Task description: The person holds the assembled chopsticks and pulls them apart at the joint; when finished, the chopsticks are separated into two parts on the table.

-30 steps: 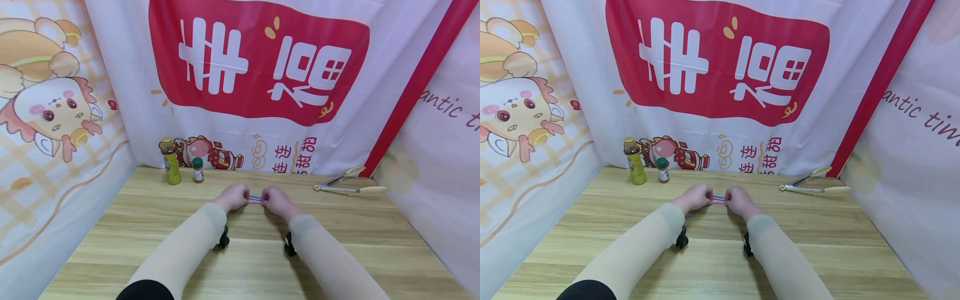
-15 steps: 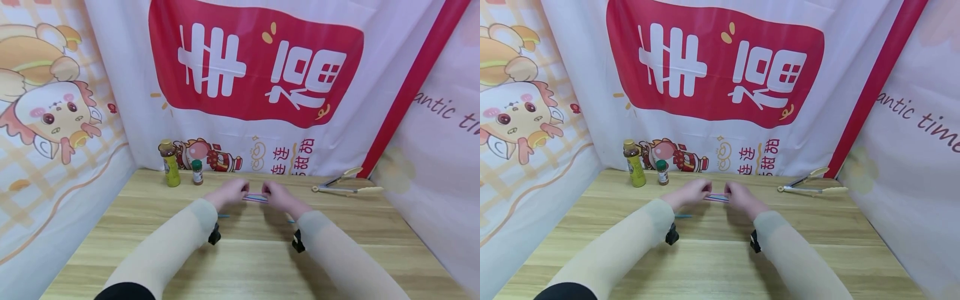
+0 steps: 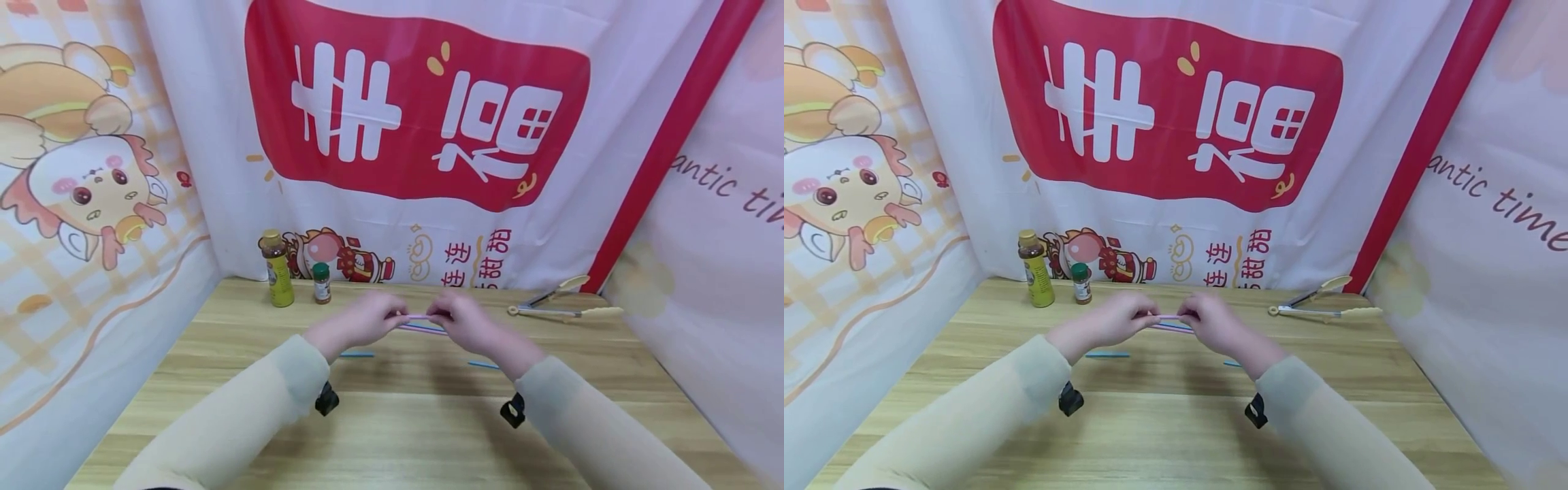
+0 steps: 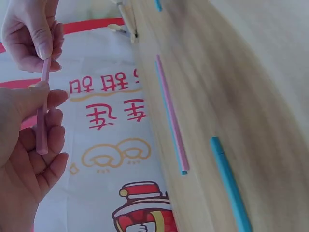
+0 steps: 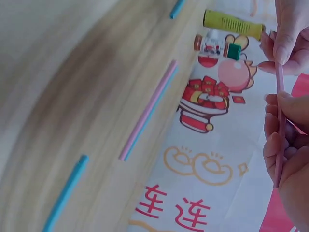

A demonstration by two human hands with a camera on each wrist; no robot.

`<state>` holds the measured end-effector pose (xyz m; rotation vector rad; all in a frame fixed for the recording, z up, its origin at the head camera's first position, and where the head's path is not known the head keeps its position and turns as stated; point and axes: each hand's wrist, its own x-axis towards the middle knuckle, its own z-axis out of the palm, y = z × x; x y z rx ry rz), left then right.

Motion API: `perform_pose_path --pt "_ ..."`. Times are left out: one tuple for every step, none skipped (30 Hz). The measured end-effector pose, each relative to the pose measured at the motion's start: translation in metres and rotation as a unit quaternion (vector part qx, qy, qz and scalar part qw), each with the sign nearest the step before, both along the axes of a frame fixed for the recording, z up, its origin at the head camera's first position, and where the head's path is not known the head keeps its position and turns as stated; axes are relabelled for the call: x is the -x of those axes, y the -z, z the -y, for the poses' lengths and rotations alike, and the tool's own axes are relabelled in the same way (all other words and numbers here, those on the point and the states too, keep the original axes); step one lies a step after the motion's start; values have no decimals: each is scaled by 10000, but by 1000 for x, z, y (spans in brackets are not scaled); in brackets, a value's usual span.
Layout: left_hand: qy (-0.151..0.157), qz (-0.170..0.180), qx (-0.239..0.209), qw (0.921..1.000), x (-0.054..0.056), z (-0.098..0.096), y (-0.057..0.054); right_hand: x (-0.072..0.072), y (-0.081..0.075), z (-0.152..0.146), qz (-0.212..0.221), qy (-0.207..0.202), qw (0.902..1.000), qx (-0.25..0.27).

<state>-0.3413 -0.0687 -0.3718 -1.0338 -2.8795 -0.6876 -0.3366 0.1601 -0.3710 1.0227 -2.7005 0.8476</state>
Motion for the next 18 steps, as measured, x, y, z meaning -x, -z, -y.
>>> perform_pose_path --pt "29 -67 8 10000 -2 0 2 -3 2 -1 -77 -26 10000 -32" --pt "53 -109 4 9999 -4 1 4 -6 4 -1 -110 -25 9999 -50" --pt "68 -159 11 9999 -6 1 6 -8 6 -1 -79 -20 10000 -33" --pt "68 -194 17 9998 -8 2 7 -9 8 -2 -58 -22 10000 -23" --pt "70 -239 41 9997 -9 2 9 -10 10 -2 -7 -18 10000 -6" --pt "91 -294 46 9995 -10 2 11 -11 12 -3 29 -39 10000 32" --pt "103 -334 66 9994 -11 2 11 -12 14 -3 24 -43 10000 34" --pt "108 -355 73 9993 -12 3 12 -12 15 -3 -9 -73 10000 64" --pt "100 -376 80 9992 -13 3 13 -13 17 -3 -65 -122 9999 94" --pt "95 -375 65 9992 -13 4 13 -13 18 -2 -168 -173 9997 105" --pt "87 -372 56 9993 -14 4 14 -14 19 -2 -249 -209 9994 122" --pt "81 -370 44 9993 -15 4 14 -14 19 -2 -323 -226 9991 133" --pt "73 -362 34 9993 -16 5 14 -14 20 -2 -392 -245 9988 141" --pt "75 -361 19 9993 -16 5 14 -15 20 -2 -422 -270 9986 164" --pt "92 -357 1 9993 -17 6 14 -15 21 -3 -437 -298 9984 177" --pt "108 -379 3 9992 -17 7 14 -15 21 -4 -452 -341 9982 217" --pt "134 -431 -20 9990 -17 9 15 -14 22 -7 -407 -353 9982 278" --pt "95 -439 -66 9990 -16 13 15 -13 23 -11 -371 -345 9981 361"
